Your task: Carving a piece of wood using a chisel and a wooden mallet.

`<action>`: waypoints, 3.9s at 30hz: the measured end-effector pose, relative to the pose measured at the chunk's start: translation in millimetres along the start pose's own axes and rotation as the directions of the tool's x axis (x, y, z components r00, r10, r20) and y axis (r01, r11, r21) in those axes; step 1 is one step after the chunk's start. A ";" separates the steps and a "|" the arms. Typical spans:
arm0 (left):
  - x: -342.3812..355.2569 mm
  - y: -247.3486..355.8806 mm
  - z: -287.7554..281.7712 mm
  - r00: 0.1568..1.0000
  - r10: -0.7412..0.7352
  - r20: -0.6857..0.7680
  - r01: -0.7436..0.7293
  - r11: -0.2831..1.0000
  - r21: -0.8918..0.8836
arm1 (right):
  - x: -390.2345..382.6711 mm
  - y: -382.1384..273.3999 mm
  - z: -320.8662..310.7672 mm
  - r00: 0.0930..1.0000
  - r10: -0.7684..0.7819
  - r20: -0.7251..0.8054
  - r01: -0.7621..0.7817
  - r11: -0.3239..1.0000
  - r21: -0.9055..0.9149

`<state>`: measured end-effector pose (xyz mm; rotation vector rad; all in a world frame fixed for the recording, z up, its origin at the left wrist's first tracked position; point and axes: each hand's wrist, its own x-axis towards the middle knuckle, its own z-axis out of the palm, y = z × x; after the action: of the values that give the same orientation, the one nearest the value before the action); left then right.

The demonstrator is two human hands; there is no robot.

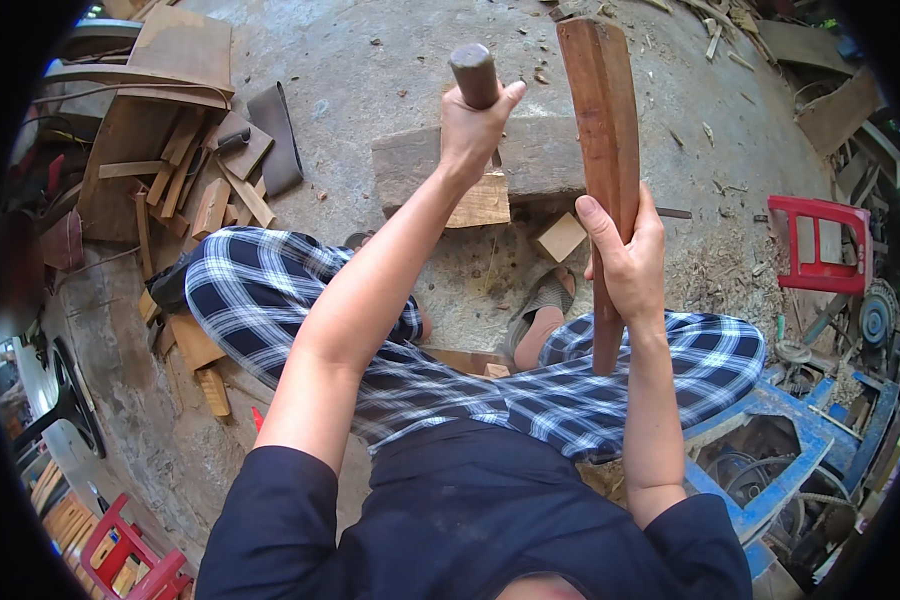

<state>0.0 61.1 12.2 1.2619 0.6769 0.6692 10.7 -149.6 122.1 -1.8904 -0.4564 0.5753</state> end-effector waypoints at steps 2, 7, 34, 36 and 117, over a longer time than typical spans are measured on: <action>-2.9 -17.4 -1.3 1.000 0.008 0.022 -0.009 1.000 0.008 | -0.8 -1.8 3.9 1.000 -0.011 0.023 0.010 0.999 0.042; -20.5 -4.0 14.1 0.984 -0.008 0.180 -0.035 0.971 0.238 | -4.8 -38.2 -8.7 0.991 -0.125 -0.058 0.133 0.977 0.167; -45.7 -43.3 29.0 0.929 0.095 0.358 -0.088 0.995 -0.037 | 0.9 -3.7 10.5 0.971 -0.239 -0.008 0.219 0.901 -0.375; -27.9 -36.2 24.3 0.926 0.158 0.342 -0.166 0.986 -0.005 | 5.8 -4.6 5.4 0.976 -0.218 0.005 0.208 0.924 -0.322; 8.2 -17.3 12.6 0.990 0.055 0.126 -0.064 0.996 0.067 | 16.6 -11.5 -3.2 0.990 -0.130 0.054 0.140 0.946 -0.291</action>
<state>16.2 56.6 -3.3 1.3824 0.5665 0.6141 25.5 -138.5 130.8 -2.1135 -0.7211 0.4679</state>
